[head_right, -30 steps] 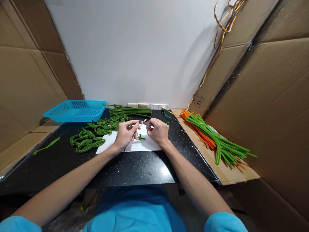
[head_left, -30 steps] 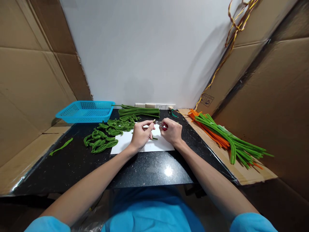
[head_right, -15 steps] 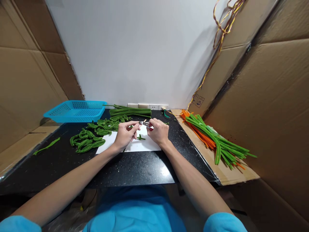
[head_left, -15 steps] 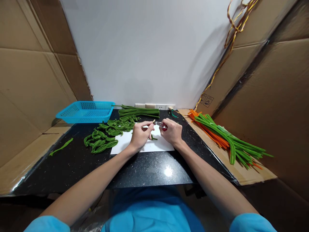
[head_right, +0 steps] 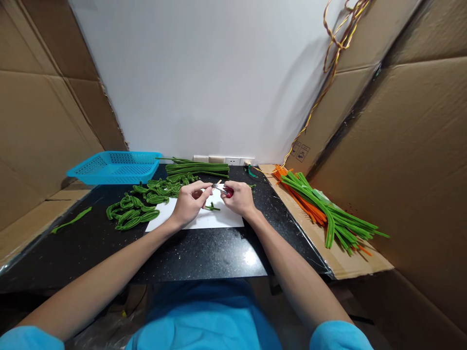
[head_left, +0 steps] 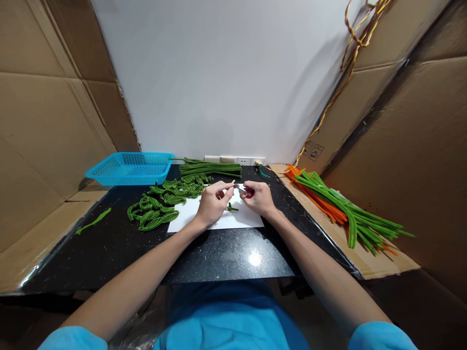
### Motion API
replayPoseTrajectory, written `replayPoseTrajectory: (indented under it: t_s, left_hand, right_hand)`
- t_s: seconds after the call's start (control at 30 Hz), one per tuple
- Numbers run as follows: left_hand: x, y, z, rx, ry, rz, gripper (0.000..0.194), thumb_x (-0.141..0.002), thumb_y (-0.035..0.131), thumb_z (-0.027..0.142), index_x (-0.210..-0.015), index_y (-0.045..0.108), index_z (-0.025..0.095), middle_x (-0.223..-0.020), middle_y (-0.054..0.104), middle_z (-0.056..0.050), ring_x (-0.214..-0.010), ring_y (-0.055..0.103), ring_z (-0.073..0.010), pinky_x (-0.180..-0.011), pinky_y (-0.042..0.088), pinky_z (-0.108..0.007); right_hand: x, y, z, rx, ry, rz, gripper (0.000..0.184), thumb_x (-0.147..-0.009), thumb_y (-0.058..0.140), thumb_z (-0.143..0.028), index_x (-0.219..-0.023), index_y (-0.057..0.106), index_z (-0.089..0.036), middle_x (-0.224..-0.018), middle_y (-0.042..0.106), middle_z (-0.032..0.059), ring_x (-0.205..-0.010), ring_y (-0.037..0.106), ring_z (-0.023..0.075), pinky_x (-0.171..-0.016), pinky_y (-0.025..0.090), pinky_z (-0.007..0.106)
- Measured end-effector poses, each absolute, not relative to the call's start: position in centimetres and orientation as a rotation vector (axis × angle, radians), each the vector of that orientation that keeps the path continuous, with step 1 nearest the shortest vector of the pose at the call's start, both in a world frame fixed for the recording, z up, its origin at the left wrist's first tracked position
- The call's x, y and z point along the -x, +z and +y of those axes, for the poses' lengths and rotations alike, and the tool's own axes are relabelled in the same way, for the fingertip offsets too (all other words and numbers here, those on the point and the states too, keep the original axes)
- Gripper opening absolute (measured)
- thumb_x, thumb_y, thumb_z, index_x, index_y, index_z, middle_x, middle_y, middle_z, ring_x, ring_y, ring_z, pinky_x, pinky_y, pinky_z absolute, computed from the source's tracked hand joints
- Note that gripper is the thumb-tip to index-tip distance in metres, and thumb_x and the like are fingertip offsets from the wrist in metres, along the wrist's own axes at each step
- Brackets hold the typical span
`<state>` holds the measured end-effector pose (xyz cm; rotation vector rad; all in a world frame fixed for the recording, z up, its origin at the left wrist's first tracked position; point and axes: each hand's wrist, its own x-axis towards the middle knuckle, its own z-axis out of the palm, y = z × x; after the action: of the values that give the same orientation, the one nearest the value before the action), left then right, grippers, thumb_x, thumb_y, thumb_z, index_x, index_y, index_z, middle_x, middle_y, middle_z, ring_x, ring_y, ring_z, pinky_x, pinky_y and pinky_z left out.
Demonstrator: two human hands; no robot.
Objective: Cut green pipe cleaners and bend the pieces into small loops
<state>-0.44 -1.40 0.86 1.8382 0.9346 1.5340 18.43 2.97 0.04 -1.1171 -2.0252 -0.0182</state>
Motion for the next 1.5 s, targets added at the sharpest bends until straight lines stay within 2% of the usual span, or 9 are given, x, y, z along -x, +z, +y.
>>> replayPoseTrajectory:
  t_s: [0.37,0.67,0.77,0.93,1.13,1.3,1.37,1.5]
  left_hand:
    - [1.8,1.3,-0.5,-2.056,1.437,0.890,0.021,-0.095,0.063,0.029,-0.103,0.078,0.018,-0.090,0.068,-0.007,-0.067,0.057,-0.0123,-0.055,0.040,-0.025]
    - [1.4,1.4,-0.6,-1.895,1.420,0.938,0.025,-0.092,0.065,0.040,-0.097,0.071,0.016,-0.091,0.069,-0.005,-0.059,0.052,-0.0089,-0.052,0.038,-0.022]
    - [1.2,1.6,-0.7,-1.765,1.421,0.903,0.026,-0.092,0.065,0.043,-0.095,0.067,0.017,-0.083,0.064,-0.003,-0.053,0.050,-0.0073,-0.047,0.035,-0.021]
    - [0.8,2.2,-0.8,-1.431,1.380,0.740,0.033,-0.086,0.073,0.046,-0.095,0.063,0.017,-0.076,0.056,0.001,-0.041,0.041,-0.0030,-0.037,0.025,-0.020]
    - [0.8,2.3,-0.7,-1.248,1.345,0.700,0.035,-0.085,0.074,0.049,-0.099,0.058,0.021,-0.061,0.039,0.009,-0.040,0.026,-0.0024,-0.038,0.015,-0.016]
    - [1.1,2.4,-0.7,-1.224,1.369,0.669,0.040,-0.086,0.069,0.058,-0.089,0.054,0.021,-0.056,0.023,0.011,-0.039,0.018,-0.0022,-0.038,0.012,-0.015]
    - [1.2,2.5,-0.7,-1.200,1.353,0.666,0.040,-0.086,0.070,0.056,-0.084,0.055,0.019,-0.056,0.022,0.011,-0.039,0.018,-0.0018,-0.038,0.011,-0.015]
    - [1.5,2.7,-0.8,-1.102,1.292,0.663,0.037,-0.083,0.072,0.048,-0.076,0.056,0.016,-0.057,0.030,0.009,-0.038,0.020,-0.0008,-0.037,0.008,-0.016]
  right_hand:
    - [-18.9,0.5,3.1,1.000,0.243,-2.140,0.018,-0.072,0.056,-0.022,-0.059,0.044,-0.020,-0.054,0.041,-0.0043,-0.053,0.035,0.0105,-0.055,0.027,0.025]
    - [-18.4,0.3,3.0,1.102,0.135,-2.068,0.020,-0.076,0.058,-0.025,-0.062,0.045,-0.020,-0.058,0.047,-0.0032,-0.054,0.038,0.0113,-0.056,0.026,0.026]
    - [-18.5,0.2,3.3,1.132,0.146,-2.032,0.013,-0.078,0.058,-0.028,-0.069,0.052,-0.020,-0.064,0.054,-0.0015,-0.058,0.043,0.0128,-0.058,0.028,0.026]
    - [-18.8,-0.2,4.0,1.214,0.141,-1.955,0.016,-0.081,0.058,-0.033,-0.072,0.056,-0.020,-0.068,0.058,0.0003,-0.060,0.044,0.0141,-0.059,0.029,0.026]
    - [-18.7,-0.5,4.0,1.220,0.136,-1.959,0.014,-0.081,0.058,-0.032,-0.072,0.057,-0.020,-0.068,0.058,0.0003,-0.061,0.045,0.0142,-0.059,0.029,0.026]
    - [-18.5,-0.6,3.9,1.216,0.151,-1.969,0.016,-0.080,0.059,-0.032,-0.070,0.053,-0.020,-0.067,0.055,-0.0013,-0.060,0.044,0.0135,-0.058,0.029,0.025]
    - [-18.4,-0.4,3.7,1.204,0.185,-1.963,0.019,-0.080,0.059,-0.032,-0.068,0.049,-0.021,-0.064,0.052,-0.0023,-0.060,0.042,0.0131,-0.058,0.028,0.025]
    - [-17.8,0.1,3.2,1.139,0.266,-1.937,0.023,-0.082,0.059,-0.032,-0.066,0.045,-0.021,-0.061,0.046,-0.0035,-0.059,0.039,0.0127,-0.058,0.029,0.025]
